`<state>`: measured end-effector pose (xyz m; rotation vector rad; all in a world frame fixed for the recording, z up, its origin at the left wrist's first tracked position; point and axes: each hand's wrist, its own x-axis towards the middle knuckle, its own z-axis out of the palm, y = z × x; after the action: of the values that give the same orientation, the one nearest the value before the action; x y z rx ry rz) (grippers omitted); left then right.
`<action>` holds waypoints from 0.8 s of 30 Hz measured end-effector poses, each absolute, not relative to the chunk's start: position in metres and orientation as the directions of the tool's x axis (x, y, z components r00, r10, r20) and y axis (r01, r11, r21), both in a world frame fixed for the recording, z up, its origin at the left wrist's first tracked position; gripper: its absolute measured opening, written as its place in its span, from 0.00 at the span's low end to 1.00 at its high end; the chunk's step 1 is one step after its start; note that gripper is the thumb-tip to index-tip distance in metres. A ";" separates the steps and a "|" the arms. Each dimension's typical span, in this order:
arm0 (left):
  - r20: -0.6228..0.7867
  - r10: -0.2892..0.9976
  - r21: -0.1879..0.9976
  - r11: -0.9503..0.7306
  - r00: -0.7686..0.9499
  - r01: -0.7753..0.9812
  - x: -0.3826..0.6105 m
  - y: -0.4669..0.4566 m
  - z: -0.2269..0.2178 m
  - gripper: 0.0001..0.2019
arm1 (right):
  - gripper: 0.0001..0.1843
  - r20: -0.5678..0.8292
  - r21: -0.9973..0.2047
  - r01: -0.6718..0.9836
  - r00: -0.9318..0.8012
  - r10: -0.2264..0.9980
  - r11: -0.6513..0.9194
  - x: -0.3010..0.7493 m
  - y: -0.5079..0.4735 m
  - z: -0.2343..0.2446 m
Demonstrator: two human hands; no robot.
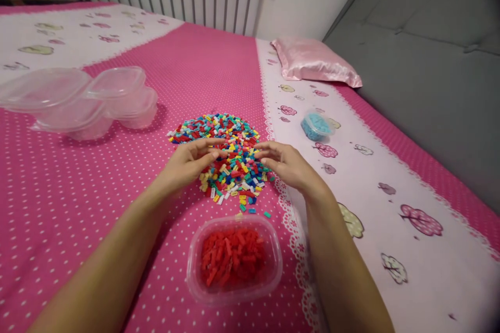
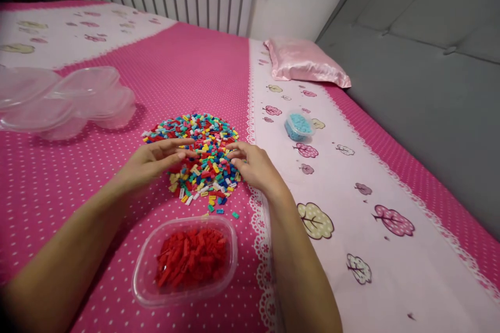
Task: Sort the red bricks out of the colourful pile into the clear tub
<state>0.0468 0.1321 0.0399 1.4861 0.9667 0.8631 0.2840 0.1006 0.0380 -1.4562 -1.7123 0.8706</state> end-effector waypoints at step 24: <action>-0.055 0.989 0.979 0.026 0.136 0.201 0.058 0.131 0.041 0.12 | 0.09 -0.025 -0.633 0.772 0.053 0.998 -0.057 0.269 0.100 0.033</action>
<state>0.0577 0.1306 0.0411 1.3866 1.2643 0.9723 0.2688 0.1004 0.0331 -1.8824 -1.7682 0.6585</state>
